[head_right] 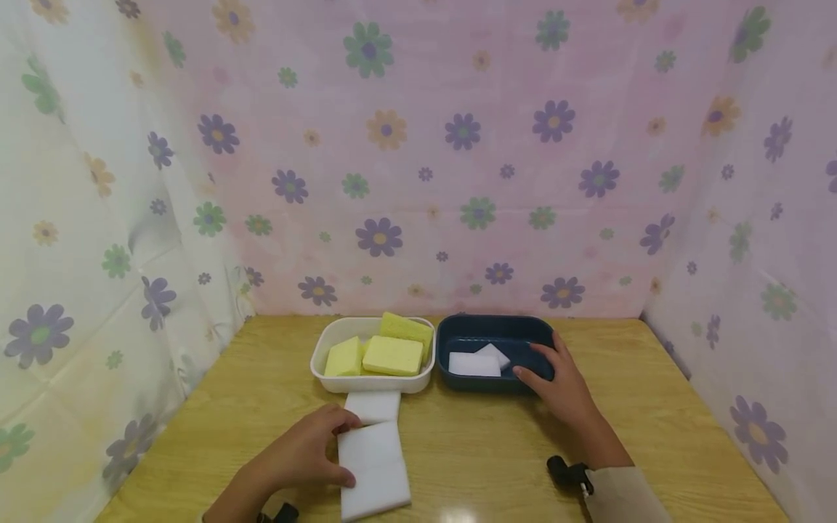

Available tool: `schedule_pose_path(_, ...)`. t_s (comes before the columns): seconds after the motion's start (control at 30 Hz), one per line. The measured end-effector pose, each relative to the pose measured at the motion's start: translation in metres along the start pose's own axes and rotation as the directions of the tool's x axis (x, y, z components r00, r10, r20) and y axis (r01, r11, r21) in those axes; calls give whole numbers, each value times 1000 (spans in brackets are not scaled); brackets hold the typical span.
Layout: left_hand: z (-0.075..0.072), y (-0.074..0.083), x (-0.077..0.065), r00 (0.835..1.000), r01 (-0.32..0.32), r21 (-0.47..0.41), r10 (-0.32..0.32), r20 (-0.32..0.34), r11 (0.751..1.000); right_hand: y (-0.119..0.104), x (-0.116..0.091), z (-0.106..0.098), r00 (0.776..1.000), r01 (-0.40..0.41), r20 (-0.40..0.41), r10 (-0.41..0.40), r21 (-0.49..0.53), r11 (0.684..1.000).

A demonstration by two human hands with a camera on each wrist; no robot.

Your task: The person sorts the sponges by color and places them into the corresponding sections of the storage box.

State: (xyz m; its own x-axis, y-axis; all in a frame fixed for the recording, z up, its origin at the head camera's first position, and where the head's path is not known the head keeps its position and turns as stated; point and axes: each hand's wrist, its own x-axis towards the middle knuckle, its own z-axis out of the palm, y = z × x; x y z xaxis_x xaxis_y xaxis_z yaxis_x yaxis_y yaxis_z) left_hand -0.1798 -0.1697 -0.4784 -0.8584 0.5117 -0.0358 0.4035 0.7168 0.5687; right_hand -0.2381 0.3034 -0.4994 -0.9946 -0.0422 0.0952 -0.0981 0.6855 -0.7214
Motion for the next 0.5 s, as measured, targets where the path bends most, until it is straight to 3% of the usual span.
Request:
schedule_pose_path(0.3, -5, 1, 3, 1000, 21, 12, -21, -9, 1000, 1, 4, -3, 1000, 11, 6, -11, 6, 1000)
schedule_pose_path(0.5, -6, -1, 3, 999, 38, -53, -38, 6, 998, 2, 2, -2, 1000, 15, 13, -16, 10, 1000)
